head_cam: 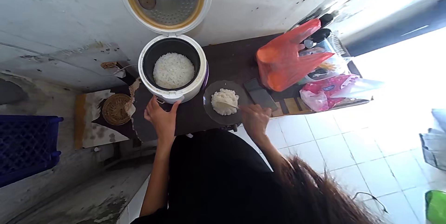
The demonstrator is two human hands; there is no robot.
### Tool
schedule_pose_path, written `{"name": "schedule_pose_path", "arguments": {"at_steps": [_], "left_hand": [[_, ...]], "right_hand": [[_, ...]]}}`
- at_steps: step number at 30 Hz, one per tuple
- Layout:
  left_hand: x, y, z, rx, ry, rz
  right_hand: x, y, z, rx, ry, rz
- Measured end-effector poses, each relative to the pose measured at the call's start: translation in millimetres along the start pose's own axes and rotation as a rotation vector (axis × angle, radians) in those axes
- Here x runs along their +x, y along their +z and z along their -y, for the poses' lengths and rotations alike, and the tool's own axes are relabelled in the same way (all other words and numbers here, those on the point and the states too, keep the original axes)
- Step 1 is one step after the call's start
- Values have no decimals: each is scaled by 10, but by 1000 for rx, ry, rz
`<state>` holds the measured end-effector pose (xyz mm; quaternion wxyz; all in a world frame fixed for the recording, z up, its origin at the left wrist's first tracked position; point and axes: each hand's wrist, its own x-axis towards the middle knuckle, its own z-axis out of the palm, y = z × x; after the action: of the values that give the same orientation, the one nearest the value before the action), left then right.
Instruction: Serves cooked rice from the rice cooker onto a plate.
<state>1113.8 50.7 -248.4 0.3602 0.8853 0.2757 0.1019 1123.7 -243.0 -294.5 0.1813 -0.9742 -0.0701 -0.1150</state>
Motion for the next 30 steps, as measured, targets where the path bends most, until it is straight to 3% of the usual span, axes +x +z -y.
{"name": "schedule_pose_path", "arguments": {"at_steps": [6, 9, 15, 19, 24, 30], "left_hand": [[1, -27, -6, 26, 6, 16], [4, -54, 2, 41, 9, 53], [92, -361, 34, 76, -31, 115], [246, -589, 29, 82, 78, -26], [515, -843, -265, 78, 180, -112], [922, -1099, -713, 100, 381, -57]], "right_hand": [[-10, -96, -81, -50, -1, -100], [-117, -90, -74, -29, -29, -50], [-86, -236, -25, -48, -47, -95], [-81, -55, 47, -1, -50, -34], [59, 108, 35, 7, -39, -74], [159, 172, -68, -12, 53, -130]]}}
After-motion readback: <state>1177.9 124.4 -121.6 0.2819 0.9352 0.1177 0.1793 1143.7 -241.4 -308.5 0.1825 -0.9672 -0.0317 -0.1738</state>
